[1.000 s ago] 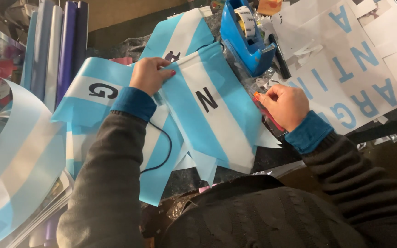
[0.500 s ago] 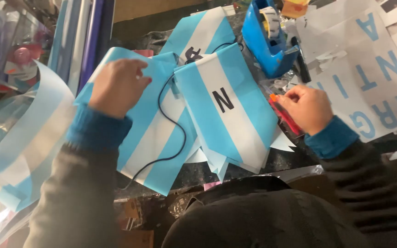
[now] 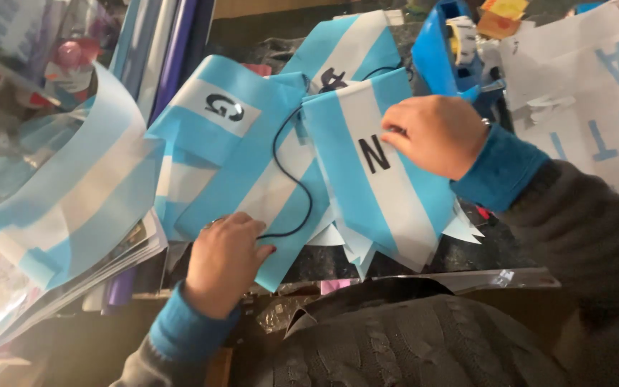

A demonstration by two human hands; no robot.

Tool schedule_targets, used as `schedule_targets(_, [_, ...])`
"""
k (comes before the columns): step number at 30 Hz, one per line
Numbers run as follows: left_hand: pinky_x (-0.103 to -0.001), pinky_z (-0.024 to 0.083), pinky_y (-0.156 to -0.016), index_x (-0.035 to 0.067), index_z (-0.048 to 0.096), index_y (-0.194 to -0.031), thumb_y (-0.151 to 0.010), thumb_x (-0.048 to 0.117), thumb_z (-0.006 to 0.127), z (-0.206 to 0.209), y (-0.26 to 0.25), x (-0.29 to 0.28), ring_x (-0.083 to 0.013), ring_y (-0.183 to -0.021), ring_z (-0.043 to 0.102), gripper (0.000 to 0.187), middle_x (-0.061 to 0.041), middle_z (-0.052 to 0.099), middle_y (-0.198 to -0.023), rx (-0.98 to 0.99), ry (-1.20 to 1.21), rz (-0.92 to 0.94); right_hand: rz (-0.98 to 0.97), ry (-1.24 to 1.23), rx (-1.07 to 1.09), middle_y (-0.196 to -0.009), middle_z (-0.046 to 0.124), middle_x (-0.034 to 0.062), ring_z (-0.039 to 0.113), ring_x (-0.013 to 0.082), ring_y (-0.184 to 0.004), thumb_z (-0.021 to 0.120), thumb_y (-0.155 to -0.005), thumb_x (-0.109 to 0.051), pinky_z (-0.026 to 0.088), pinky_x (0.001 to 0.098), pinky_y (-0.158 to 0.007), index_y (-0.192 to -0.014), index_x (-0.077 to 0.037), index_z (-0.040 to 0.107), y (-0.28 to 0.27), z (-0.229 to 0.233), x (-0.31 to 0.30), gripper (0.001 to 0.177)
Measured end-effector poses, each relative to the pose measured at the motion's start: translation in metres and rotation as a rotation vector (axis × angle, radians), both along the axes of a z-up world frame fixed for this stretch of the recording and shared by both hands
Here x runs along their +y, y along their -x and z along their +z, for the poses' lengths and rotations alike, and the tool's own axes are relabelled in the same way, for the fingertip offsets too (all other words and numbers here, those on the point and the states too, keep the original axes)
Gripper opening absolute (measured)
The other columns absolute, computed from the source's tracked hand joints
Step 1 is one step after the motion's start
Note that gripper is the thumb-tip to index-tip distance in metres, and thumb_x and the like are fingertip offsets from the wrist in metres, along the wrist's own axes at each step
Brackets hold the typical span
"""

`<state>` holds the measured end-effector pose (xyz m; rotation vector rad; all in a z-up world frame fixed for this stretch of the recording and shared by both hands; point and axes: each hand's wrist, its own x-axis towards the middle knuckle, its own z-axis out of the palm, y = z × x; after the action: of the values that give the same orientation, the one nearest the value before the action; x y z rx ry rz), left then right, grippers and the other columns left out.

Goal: The recorder is assembling and organizing Argentine-themed pennants, measuring the placement of letters and threading them with string.

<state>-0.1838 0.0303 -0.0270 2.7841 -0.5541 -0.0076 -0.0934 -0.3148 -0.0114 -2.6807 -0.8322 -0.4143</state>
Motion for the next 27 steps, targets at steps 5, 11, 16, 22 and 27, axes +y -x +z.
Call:
schedule_targets(5, [-0.045,0.052,-0.084,0.008,0.074,-0.081,-0.079,0.017,0.074,-0.034,0.004,0.006,-0.0312,-0.093,0.067,0.009,-0.008,0.070,-0.090,-0.042,-0.014,0.028,0.055,0.008,0.117,-0.086,0.073,0.0074,0.069,0.0308,-0.078,0.072,-0.090,-0.024,0.055,0.0435,-0.065,-0.092,-0.010,0.075,-0.002,-0.009,0.029,0.014])
schedule_targets(11, [-0.041,0.054,-0.076,0.005,0.073,-0.090,-0.088,0.009,0.069,-0.005,0.022,0.040,-0.0307,-0.086,0.068,0.005,-0.009,0.072,-0.097,-0.233,0.286,0.108,0.135,0.024,0.118,-0.087,0.073,0.0074,0.070,0.0308,-0.080,0.072,-0.091,-0.023,0.056,0.0434,-0.067,-0.090,-0.010,0.074,-0.005,-0.020,0.046,0.013])
schedule_targets(16, [-0.041,0.054,-0.075,0.007,0.075,-0.095,-0.090,0.014,0.073,0.028,0.041,0.070,-0.0321,-0.086,0.068,0.009,-0.010,0.072,-0.096,-0.321,0.221,0.364,0.273,-0.016,0.096,-0.089,0.073,0.0064,0.070,0.0289,-0.080,0.072,-0.088,-0.023,0.057,0.0413,-0.069,-0.091,-0.011,0.074,0.006,-0.028,0.078,0.013])
schedule_targets(22, [-0.042,0.054,-0.073,0.010,0.076,-0.093,-0.085,0.015,0.074,-0.005,0.050,0.083,-0.0320,-0.084,0.069,0.010,-0.009,0.073,-0.091,-0.235,0.086,0.370,0.620,0.004,0.127,-0.092,0.068,0.0056,0.066,0.0268,-0.092,0.074,-0.087,-0.028,0.055,0.0399,-0.072,-0.090,-0.010,0.071,0.030,-0.049,0.137,0.019])
schedule_targets(27, [-0.044,0.054,-0.074,0.010,0.071,-0.111,-0.081,0.004,0.064,-0.016,0.047,0.071,-0.0339,-0.087,0.065,0.031,-0.010,0.067,-0.103,-0.263,0.015,0.193,0.616,-0.021,0.149,-0.093,0.062,0.0084,0.063,0.0301,-0.093,0.073,-0.083,-0.021,0.053,0.0423,-0.077,-0.089,-0.008,0.068,0.033,-0.083,0.156,0.015])
